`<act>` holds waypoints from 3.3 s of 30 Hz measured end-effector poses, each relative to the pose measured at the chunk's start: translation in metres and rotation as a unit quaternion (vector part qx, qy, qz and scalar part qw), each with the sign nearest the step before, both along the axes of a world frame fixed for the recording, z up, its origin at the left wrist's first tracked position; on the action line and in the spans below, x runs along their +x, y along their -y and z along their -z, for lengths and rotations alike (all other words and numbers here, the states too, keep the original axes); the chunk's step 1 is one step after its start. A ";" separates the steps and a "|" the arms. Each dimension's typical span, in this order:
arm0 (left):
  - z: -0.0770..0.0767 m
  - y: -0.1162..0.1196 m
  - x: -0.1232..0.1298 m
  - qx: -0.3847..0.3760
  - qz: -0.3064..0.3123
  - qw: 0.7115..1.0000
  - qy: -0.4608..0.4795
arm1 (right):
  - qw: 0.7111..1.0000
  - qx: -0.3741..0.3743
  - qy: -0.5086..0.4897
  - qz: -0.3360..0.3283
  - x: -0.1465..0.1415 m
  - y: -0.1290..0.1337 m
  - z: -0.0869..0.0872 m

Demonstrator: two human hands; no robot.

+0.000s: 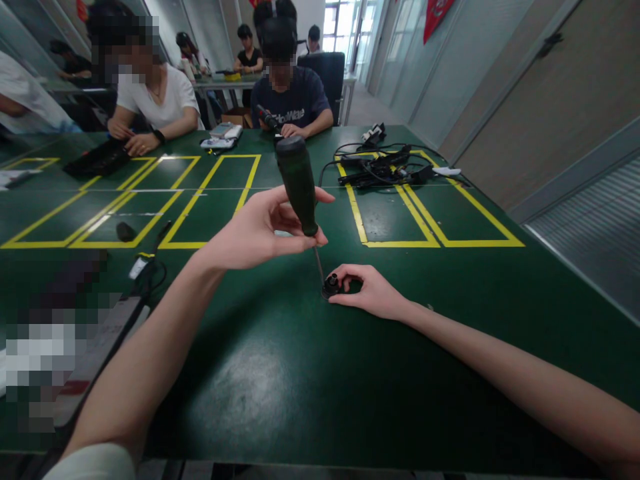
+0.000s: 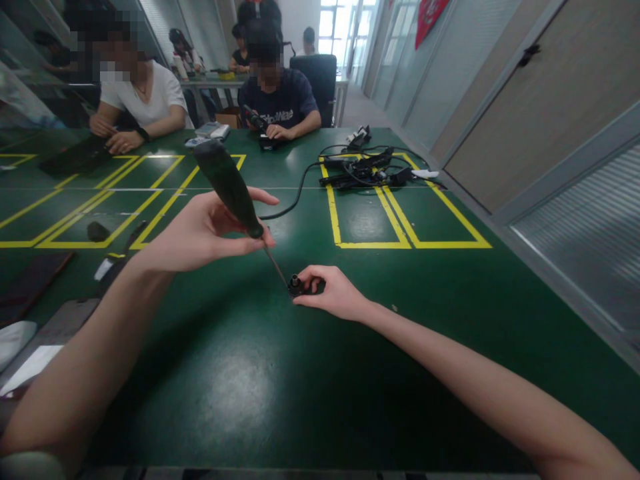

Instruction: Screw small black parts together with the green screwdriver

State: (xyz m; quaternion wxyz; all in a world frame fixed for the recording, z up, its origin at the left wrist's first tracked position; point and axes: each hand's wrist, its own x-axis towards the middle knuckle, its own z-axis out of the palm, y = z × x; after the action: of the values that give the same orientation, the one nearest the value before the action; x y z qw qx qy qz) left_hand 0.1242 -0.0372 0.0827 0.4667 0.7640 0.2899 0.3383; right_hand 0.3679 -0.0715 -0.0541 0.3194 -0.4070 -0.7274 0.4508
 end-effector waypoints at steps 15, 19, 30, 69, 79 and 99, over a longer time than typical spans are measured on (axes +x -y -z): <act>0.025 -0.014 0.011 -0.104 -0.012 0.988 0.111 | 1.000 0.002 0.002 0.006 0.000 -0.001 0.003; 0.021 -0.014 0.008 -0.094 -0.025 0.991 0.096 | 1.000 -0.001 -0.002 0.002 0.000 0.000 0.001; 0.039 -0.014 0.018 -0.120 -0.025 0.990 0.071 | 1.000 0.000 0.002 0.000 0.000 0.000 0.000; 0.021 -0.009 0.005 -0.039 0.041 0.997 -0.045 | 1.000 0.008 0.004 0.003 0.000 -0.001 0.002; 0.029 -0.007 0.014 -0.032 -0.005 0.999 0.011 | 1.000 0.007 0.001 0.003 -0.001 0.000 0.000; 0.021 -0.005 0.013 0.212 -0.115 0.966 0.096 | 1.000 0.011 -0.007 0.003 -0.002 -0.001 0.002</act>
State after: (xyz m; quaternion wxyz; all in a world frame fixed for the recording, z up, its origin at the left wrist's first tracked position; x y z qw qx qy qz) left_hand 0.1371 -0.0317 0.0617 0.2774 0.7713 0.2512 0.5148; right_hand 0.3662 -0.0709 -0.0560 0.3304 -0.4023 -0.7286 0.4451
